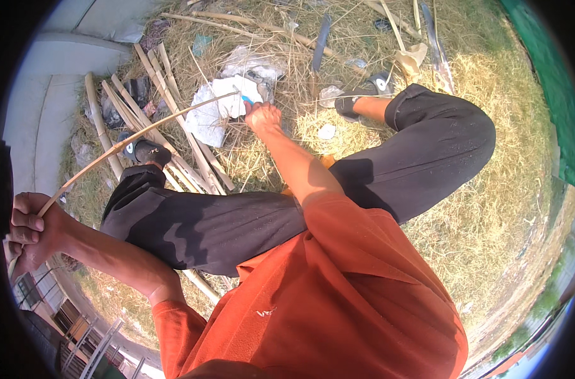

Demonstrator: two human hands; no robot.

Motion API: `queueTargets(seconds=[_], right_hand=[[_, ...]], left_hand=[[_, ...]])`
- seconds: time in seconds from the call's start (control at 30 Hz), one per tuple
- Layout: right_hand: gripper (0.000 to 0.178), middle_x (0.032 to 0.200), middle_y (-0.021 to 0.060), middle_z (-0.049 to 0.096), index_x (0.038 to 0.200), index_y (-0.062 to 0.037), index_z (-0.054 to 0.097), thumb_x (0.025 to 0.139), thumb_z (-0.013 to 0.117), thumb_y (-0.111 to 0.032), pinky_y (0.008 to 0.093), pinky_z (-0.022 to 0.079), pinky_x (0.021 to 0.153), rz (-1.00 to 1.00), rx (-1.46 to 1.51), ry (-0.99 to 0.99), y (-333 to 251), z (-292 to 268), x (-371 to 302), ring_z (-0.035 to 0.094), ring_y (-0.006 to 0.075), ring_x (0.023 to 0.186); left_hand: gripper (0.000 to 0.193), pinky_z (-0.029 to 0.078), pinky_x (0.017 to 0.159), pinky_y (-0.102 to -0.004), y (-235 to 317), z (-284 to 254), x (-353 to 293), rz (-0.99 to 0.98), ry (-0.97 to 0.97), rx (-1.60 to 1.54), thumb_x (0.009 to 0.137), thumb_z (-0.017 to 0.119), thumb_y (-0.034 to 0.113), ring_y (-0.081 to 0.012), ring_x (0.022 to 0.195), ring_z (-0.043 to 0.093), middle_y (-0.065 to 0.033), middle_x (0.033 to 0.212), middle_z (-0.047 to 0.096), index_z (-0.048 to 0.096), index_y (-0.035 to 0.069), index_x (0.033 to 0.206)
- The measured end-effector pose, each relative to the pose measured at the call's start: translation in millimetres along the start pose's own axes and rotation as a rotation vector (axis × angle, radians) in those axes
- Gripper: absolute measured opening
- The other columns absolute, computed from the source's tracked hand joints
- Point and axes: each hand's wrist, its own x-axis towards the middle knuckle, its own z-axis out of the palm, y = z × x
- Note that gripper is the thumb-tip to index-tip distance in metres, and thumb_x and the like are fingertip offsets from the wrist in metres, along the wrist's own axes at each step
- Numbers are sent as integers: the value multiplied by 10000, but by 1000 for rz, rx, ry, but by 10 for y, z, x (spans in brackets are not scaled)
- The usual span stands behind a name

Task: The person sits on the ground and uses a knife to shave and smooth a long bamboo stick. They repeatedly scrape the surface, rotate the stick, and inspect the edges while removing thin strips of material.

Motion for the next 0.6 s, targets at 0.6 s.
queueTargets(seconds=[0.6], right_hand=[[657, 1033, 315, 624, 1007, 31, 677, 965, 285, -494, 495, 469, 905, 182, 268, -116, -135, 113, -134, 603, 449, 1009]], left_hand=[[780, 233, 467, -290, -6, -255, -95, 29, 87, 19, 761, 183, 844, -130, 324, 227, -7, 373, 281, 372, 151, 458]])
